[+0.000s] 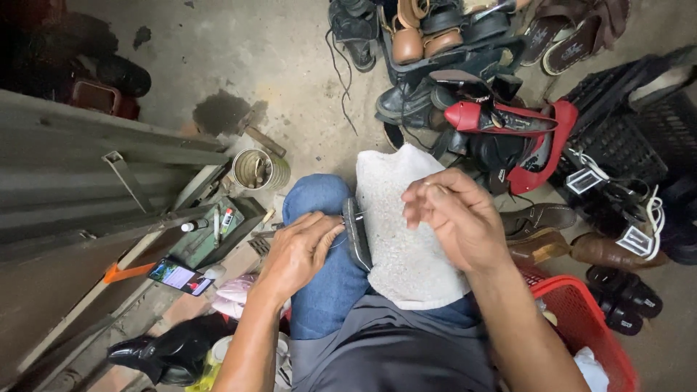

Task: The person sits on the floor and sews a black shoe sole using a needle and white thread. The shoe rests on a white cloth on the lap while the hands pull the thread through the sole repeatedly.

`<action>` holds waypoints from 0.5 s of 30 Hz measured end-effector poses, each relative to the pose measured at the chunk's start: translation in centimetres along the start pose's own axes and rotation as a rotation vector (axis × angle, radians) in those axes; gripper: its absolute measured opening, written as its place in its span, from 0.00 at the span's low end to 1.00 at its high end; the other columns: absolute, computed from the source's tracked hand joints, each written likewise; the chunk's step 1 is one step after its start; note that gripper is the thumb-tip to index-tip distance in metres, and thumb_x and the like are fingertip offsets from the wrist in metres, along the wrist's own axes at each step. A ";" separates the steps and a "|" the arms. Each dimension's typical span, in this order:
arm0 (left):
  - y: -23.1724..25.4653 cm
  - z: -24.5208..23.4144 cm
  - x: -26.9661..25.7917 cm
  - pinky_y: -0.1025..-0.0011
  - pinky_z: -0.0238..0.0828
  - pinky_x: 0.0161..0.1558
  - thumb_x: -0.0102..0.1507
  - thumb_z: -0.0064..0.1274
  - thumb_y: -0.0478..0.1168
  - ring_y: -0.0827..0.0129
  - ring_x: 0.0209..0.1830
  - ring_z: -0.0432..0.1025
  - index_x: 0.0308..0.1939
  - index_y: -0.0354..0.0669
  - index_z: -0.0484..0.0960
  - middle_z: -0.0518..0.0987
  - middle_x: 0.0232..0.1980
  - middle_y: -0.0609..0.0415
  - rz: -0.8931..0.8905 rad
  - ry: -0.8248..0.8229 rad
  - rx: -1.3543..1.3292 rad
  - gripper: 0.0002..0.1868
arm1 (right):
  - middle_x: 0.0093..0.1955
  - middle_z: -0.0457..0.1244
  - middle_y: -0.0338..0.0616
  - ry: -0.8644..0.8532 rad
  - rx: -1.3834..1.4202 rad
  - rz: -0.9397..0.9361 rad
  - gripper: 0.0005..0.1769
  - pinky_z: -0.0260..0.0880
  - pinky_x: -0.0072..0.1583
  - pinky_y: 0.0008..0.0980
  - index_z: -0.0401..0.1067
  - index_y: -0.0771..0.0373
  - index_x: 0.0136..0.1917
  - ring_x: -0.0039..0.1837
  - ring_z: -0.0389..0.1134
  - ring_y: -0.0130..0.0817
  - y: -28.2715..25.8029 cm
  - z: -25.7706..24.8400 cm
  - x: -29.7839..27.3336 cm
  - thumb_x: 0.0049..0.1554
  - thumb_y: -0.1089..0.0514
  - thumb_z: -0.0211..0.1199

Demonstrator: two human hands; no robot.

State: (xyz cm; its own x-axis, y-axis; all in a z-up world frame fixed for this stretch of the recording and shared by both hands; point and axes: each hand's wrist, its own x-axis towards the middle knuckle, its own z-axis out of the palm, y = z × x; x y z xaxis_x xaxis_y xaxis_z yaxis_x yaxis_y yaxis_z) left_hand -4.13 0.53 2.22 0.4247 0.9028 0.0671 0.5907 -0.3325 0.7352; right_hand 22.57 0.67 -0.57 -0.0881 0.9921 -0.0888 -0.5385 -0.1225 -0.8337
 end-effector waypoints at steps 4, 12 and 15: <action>0.2 0.2 0.2 0.61 0.77 0.34 0.72 0.45 0.43 0.54 0.31 0.76 0.41 0.50 0.85 0.76 0.27 0.52 0.022 0.013 0.050 0.12 | 0.39 0.72 0.51 0.095 -0.557 -0.051 0.06 0.77 0.49 0.34 0.79 0.67 0.50 0.43 0.74 0.33 -0.8 1.8 -0.2 0.61 0.66 0.63; 0.4 1.5 0.9 0.65 0.71 0.28 0.72 0.44 0.43 0.59 0.28 0.71 0.34 0.50 0.81 0.70 0.25 0.56 0.133 0.070 0.239 0.14 | 0.46 0.73 0.46 -0.278 -1.311 -0.281 0.13 0.78 0.51 0.41 0.74 0.60 0.62 0.49 0.76 0.41 0.3 3.8 -1.0 0.64 0.62 0.56; 0.4 1.6 0.8 0.67 0.71 0.28 0.73 0.43 0.44 0.60 0.27 0.71 0.33 0.51 0.79 0.69 0.25 0.57 0.123 0.088 0.250 0.15 | 0.42 0.72 0.46 -0.324 -1.338 -0.221 0.15 0.78 0.49 0.41 0.72 0.61 0.64 0.46 0.76 0.41 -0.7 4.0 -1.3 0.64 0.62 0.55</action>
State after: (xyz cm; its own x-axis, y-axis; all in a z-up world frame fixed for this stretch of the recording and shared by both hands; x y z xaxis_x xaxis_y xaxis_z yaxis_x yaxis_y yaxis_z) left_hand -2.46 0.67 1.55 0.4488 0.8683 0.2115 0.6940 -0.4877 0.5296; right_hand 19.76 -0.67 2.35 -0.3945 0.9148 0.0864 0.6178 0.3336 -0.7121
